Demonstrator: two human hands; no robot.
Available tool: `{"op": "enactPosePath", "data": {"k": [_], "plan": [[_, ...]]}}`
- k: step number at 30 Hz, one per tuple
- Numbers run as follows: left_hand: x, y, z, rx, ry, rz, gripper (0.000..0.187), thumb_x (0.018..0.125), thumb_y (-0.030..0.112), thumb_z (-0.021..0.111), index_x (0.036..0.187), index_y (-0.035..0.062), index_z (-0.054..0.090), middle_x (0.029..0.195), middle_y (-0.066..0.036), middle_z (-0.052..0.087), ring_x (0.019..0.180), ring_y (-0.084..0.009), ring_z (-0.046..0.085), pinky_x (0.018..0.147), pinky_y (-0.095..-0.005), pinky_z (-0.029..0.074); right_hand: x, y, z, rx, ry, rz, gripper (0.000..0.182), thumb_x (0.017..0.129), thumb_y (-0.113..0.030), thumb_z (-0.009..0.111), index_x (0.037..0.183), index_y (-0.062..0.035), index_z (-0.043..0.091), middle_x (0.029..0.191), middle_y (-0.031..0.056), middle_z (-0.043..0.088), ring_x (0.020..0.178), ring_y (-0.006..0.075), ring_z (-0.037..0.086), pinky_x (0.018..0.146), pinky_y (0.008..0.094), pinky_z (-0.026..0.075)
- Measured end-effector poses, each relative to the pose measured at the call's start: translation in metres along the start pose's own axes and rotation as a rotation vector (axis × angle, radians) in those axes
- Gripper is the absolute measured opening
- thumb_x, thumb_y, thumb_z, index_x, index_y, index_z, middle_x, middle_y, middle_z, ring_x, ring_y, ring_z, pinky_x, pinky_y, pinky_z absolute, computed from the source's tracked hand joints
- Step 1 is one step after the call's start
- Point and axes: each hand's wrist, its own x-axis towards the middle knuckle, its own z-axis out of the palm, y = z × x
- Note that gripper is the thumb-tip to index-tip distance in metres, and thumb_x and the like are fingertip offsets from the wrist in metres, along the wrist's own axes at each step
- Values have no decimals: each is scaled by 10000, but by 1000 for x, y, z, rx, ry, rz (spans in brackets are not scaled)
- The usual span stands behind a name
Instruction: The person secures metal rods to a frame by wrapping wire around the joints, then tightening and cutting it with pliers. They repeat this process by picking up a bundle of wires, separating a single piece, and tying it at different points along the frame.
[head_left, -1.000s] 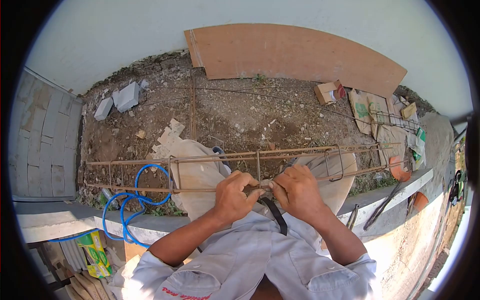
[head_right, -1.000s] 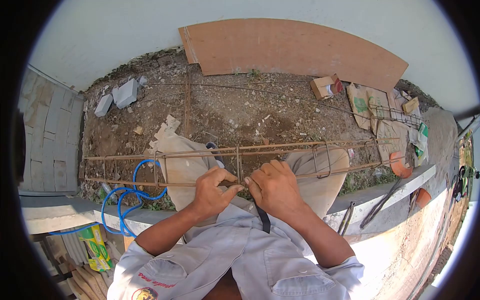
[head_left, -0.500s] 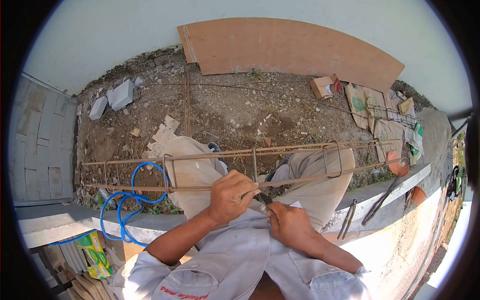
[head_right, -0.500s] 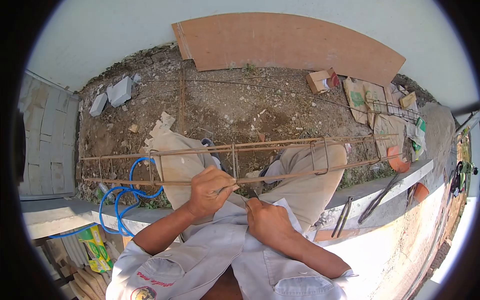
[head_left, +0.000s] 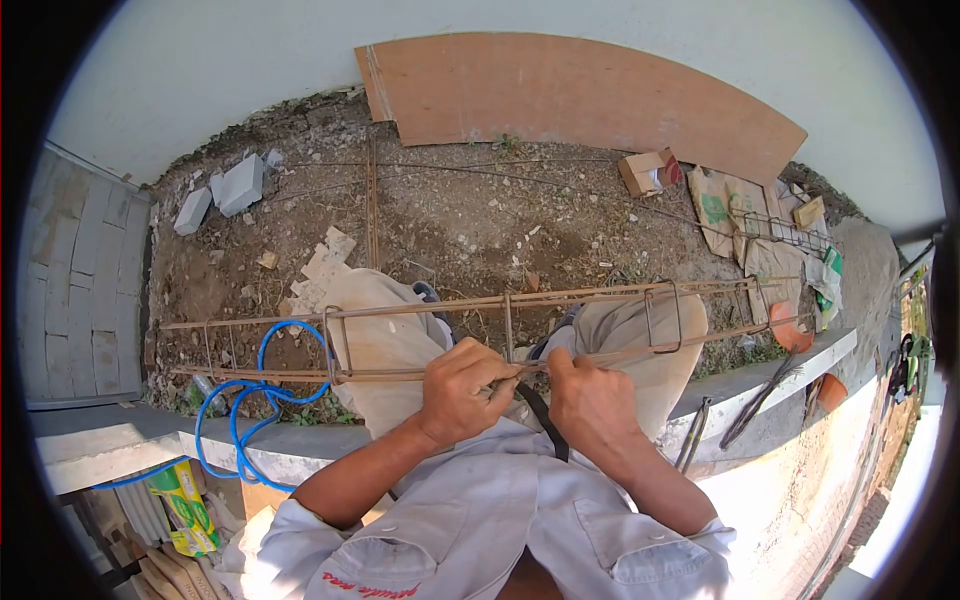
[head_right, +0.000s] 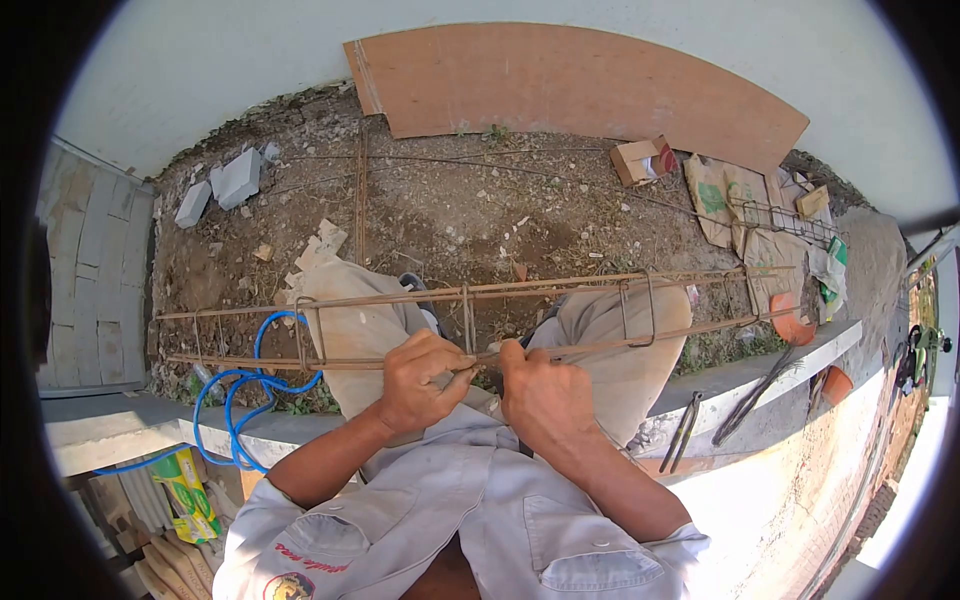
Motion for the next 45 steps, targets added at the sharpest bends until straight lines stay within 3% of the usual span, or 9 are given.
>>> {"op": "enactPosePath", "data": {"k": [9, 14, 19, 23, 29, 30, 33, 37, 45], "plan": [[5, 4, -3, 35, -103, 45, 182, 724, -33, 811, 883, 40, 757, 877, -84, 714, 790, -276, 659, 665, -375, 533, -27, 38, 13, 929, -368, -4, 242, 990, -251, 706, 1030, -11, 704, 904, 228, 728, 873, 418, 719, 775, 474, 560], [9, 5, -5, 30, -152, 33, 193, 734, -40, 810, 900, 38, 752, 892, -101, 708, 802, -289, 655, 689, -388, 531, -86, 149, 17, 348, 219, 570, 323, 936, -294, 781, 1095, -20, 719, 939, 213, 735, 867, 408, 720, 754, 466, 561], [7, 4, -8, -13, -182, 7, 257, 747, -35, 802, 988, 26, 736, 918, -125, 708, 819, -311, 665, 721, -402, 543, -206, 288, 140, -16, 132, 1187, 719, 863, -378, 849, 1432, -43, 566, 1131, 319, 729, 1089, 488, 703, 900, 540, 560], [6, 11, -15, -55, -215, -191, 301, 782, -24, 775, 1065, 6, 677, 959, -155, 705, 867, -340, 685, 773, -421, 557, -277, 299, 235, 50, 86, 1187, 910, 865, -327, 845, 1576, -48, 350, 1222, 346, 666, 1190, 508, 639, 995, 549, 517], [16, 17, -28, -53, -374, -420, 242, 843, 98, 771, 1049, 11, 680, 1005, -185, 719, 948, -354, 707, 853, -441, 567, -297, 346, 282, 376, 351, 987, 727, 833, -62, 771, 1463, -11, 410, 1032, 261, 687, 857, 436, 720, 709, 511, 573], [18, 14, -29, 24, -442, -402, 254, 838, 122, 786, 1051, 14, 696, 996, -182, 719, 946, -346, 707, 851, -435, 565, -273, 317, 248, 603, 352, 1186, 562, 835, -57, 687, 1362, -8, 501, 896, 159, 653, 586, 300, 643, 468, 438, 486], [16, 12, -29, 142, -493, -338, 267, 837, 193, 817, 1014, 17, 721, 970, -178, 720, 948, -358, 694, 851, -453, 554, -249, 318, 207, 944, 499, 1477, 454, 847, -115, 643, 1289, -41, 575, 813, 83, 600, 484, 182, 509, 384, 360, 374], [13, 10, -20, 176, -441, -286, 249, 843, 216, 827, 935, 20, 706, 927, -157, 707, 929, -370, 673, 817, -472, 541, -217, 252, 106, 1960, 676, 1013, 397, 907, -165, 619, 1267, 1, 650, 691, 29, 525, 550, 142, 515, 422, 285, 374], [8, -1, -9, 214, -354, -71, 206, 846, 196, 804, 854, 38, 673, 842, -131, 662, 855, -340, 660, 743, -465, 533, -102, 144, -60, 499, -41, 438, 237, 968, -187, 740, 1073, 25, 755, 741, 113, 722, 660, 213, 662, 647, 357, 525]]}}
